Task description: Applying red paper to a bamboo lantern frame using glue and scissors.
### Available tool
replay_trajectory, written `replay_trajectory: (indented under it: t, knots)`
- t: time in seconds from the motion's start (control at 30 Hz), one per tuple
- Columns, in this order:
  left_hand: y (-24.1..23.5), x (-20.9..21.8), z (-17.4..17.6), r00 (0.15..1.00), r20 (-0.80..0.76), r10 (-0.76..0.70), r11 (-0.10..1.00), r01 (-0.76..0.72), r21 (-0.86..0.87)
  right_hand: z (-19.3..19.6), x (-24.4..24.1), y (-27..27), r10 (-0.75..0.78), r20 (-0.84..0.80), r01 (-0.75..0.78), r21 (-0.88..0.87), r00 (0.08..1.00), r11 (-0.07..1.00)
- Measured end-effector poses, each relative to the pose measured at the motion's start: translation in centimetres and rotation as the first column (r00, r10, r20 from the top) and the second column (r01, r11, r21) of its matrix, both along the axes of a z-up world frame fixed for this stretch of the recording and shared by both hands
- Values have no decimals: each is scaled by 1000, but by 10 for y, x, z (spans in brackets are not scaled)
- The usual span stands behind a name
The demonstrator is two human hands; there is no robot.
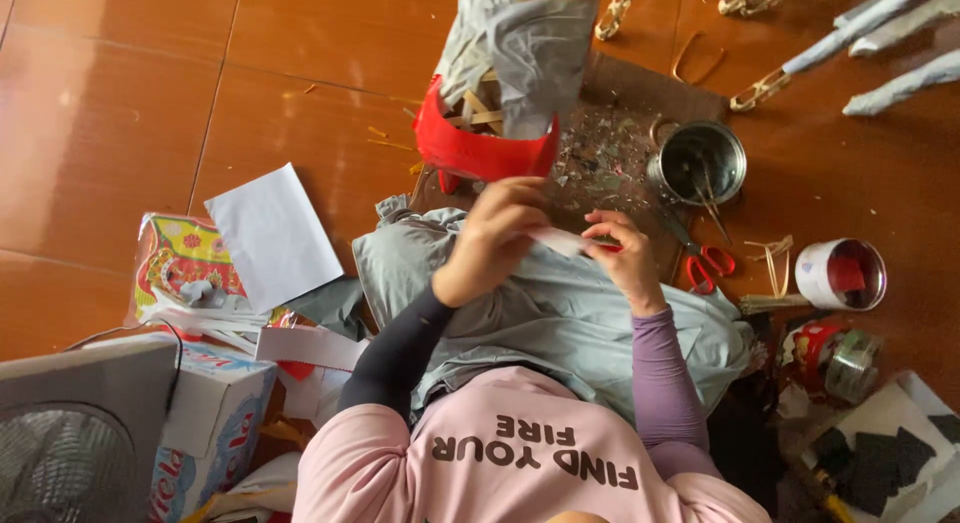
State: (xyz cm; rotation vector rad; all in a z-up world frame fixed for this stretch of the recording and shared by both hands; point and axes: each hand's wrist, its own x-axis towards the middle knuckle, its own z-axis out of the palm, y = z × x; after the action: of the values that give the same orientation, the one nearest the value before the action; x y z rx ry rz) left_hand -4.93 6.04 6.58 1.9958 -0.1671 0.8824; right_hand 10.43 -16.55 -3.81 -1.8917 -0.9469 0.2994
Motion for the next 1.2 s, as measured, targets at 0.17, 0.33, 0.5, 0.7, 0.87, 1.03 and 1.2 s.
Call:
replay_trajectory:
  t: [0.17, 0.33, 0.5, 0.7, 0.87, 1.03, 1.2]
  knots:
    - [60, -39, -16, 997, 15, 73, 881, -57, -470, 22, 26, 10, 94, -215, -31, 278, 972, 960]
    - [86, -39, -62, 985, -108, 132, 548, -163, -820, 85, 11, 54, 128, -343, 14, 383, 931, 924]
    - [102, -12, -43, 941, 86, 329, 636, -153, -756, 93, -9, 96, -85, -414, 267, 406, 906, 874]
    - [120, 24, -51, 794, 17, 608, 545, -402, -736, 62, -15, 115, -318, -5, 277, 502, 948, 819]
    - [146, 44, -70, 794, -12, 607, 594, -464, -657, 60, -14, 127, -389, -12, 352, 453, 921, 819]
    - [162, 58, -83, 765, -88, 638, 638, -589, -496, 44, -11, 131, -399, -75, 391, 428, 914, 815]
    - [157, 53, -64, 763, -99, 639, 659, -610, -440, 36, -14, 126, -449, -12, 417, 392, 894, 820]
